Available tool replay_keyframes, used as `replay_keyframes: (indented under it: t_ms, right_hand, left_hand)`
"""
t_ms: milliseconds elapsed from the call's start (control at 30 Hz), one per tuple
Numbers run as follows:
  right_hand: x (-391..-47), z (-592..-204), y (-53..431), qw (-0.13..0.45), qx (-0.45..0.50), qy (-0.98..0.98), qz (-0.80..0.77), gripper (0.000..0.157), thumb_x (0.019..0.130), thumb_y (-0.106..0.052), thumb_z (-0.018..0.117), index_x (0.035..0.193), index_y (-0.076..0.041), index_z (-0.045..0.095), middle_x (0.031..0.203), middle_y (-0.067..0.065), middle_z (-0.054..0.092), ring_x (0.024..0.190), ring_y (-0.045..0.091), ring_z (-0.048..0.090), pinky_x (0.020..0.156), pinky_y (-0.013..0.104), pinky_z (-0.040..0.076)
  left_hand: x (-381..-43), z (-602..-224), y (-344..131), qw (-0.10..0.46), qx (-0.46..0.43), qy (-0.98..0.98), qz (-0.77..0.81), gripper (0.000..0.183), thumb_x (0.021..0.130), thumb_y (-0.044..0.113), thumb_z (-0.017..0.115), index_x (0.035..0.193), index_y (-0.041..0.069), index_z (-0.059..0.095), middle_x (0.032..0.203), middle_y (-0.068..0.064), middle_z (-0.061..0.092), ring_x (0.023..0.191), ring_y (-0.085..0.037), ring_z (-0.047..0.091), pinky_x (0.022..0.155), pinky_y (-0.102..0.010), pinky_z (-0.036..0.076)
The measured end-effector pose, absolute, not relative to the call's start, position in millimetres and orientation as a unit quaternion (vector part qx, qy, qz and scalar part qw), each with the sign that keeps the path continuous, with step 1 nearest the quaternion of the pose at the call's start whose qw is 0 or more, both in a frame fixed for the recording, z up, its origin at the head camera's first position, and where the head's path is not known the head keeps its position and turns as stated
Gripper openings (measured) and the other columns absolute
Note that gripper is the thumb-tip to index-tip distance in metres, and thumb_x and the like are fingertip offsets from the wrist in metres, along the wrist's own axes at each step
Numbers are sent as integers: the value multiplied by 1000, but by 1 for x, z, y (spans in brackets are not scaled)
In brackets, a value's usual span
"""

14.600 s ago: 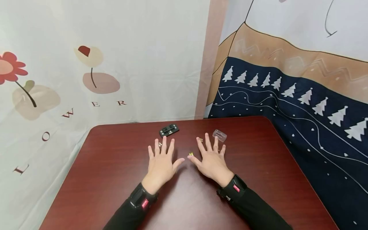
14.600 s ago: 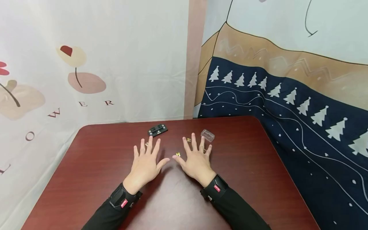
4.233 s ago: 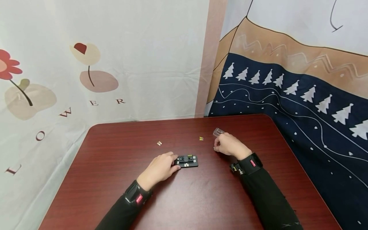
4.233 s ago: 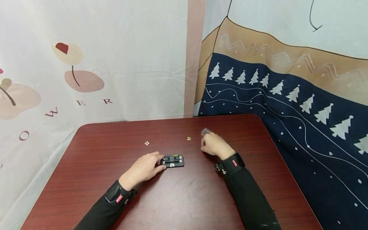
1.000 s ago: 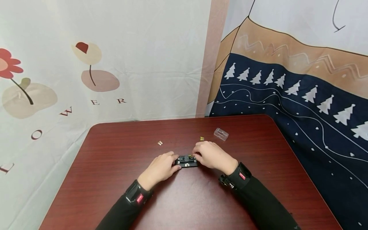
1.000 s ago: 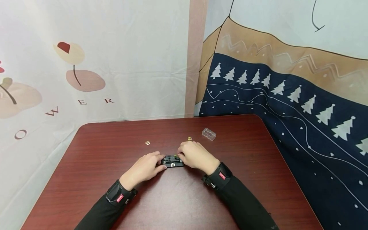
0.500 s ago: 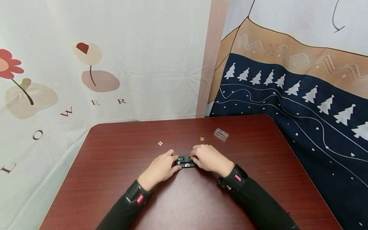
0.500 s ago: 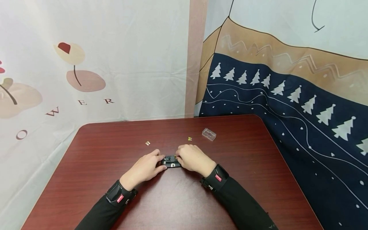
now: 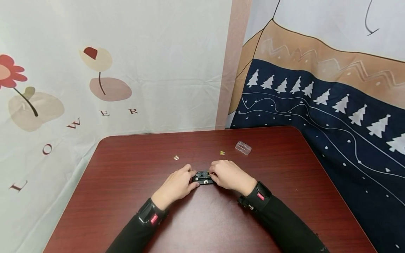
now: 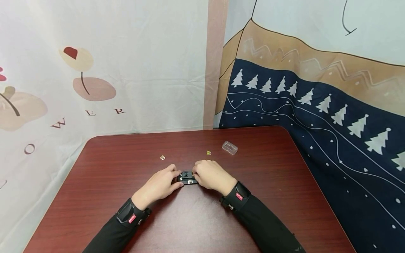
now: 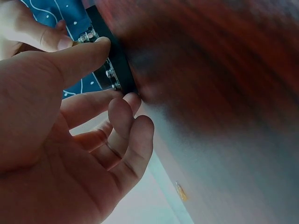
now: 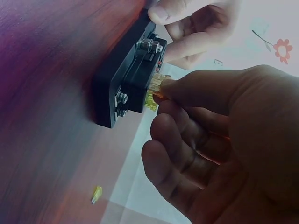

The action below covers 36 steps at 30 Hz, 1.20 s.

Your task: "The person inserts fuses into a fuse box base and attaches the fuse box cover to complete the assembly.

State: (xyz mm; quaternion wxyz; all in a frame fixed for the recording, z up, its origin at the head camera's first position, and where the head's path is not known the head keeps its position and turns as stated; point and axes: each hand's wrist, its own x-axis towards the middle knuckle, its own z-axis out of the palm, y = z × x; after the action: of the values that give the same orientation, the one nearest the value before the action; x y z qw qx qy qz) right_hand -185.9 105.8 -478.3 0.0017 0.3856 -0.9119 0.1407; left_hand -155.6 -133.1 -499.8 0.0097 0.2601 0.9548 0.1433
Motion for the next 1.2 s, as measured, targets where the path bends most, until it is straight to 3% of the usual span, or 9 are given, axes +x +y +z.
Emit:
replay_keyframes:
  t_ms: [467, 1200]
  right_hand:
    - [-186, -478, 106, 9, 372, -916, 153, 7, 94, -18, 75, 90, -19, 80, 82, -10, 62, 68, 7, 57, 62, 33, 53]
    - [-186, -480, 103, -4, 366, -917, 159, 10, 95, -16, 74, 85, -18, 78, 79, -8, 61, 69, 8, 55, 62, 31, 51]
  left_hand:
    - [-156, -499, -132, 12, 259, 954, 150, 41, 93, 35, 78, 126, 10, 75, 100, 0, 56, 72, -16, 54, 62, -40, 52]
    - [-155, -502, -132, 11, 255, 957, 142, 41, 94, 39, 76, 126, 12, 75, 103, 1, 57, 76, -17, 58, 67, -42, 54]
